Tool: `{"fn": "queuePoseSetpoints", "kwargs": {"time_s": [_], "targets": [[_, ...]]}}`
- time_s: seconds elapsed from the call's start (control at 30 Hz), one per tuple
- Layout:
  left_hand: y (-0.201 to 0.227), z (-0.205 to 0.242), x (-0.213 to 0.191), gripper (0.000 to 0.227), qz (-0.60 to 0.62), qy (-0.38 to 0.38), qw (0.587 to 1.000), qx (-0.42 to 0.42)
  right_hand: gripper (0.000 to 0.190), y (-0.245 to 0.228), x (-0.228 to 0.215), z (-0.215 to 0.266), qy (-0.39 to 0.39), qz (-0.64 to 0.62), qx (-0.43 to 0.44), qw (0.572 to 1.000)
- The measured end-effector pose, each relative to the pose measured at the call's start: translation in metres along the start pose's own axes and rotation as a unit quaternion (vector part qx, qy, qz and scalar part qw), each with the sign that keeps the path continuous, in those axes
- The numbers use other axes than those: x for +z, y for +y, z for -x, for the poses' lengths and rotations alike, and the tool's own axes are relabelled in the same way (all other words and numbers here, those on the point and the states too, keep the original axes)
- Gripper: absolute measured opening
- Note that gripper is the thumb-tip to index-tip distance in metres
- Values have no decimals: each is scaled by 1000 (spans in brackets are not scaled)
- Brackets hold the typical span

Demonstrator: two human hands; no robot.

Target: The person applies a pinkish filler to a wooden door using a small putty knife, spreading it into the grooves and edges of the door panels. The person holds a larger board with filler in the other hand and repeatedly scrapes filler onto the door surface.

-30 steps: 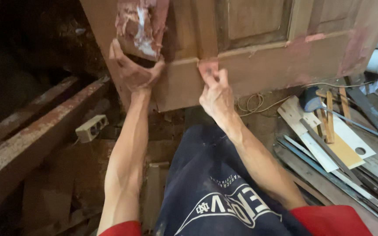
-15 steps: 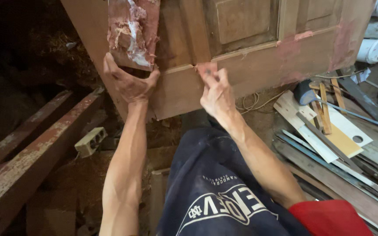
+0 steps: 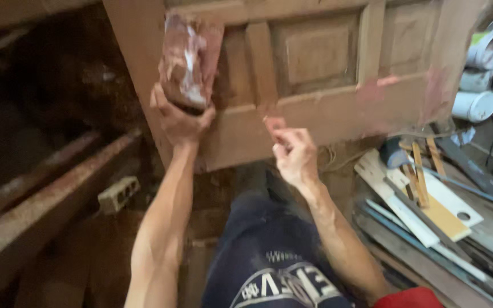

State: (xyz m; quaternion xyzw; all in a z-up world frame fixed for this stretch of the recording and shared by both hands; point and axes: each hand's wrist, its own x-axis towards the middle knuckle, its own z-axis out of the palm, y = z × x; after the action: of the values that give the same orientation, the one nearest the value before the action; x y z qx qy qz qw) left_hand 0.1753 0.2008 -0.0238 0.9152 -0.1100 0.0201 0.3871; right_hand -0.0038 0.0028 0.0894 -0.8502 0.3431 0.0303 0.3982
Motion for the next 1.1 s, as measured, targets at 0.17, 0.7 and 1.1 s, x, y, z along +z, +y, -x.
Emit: {"fn": "queuePoseSetpoints", "kwargs": {"time_s": [0.17, 0.7, 1.1], "targets": [[-11, 6, 6, 131, -6, 13, 999, 30, 30, 43, 29, 51, 153, 4, -114, 982], [-36, 13, 13, 124, -125, 44, 986, 97, 49, 160, 145, 113, 192, 54, -135, 971], [-53, 19, 26, 126, -134, 41, 989, 52, 30, 102, 64, 124, 166, -24, -213, 963]]}}
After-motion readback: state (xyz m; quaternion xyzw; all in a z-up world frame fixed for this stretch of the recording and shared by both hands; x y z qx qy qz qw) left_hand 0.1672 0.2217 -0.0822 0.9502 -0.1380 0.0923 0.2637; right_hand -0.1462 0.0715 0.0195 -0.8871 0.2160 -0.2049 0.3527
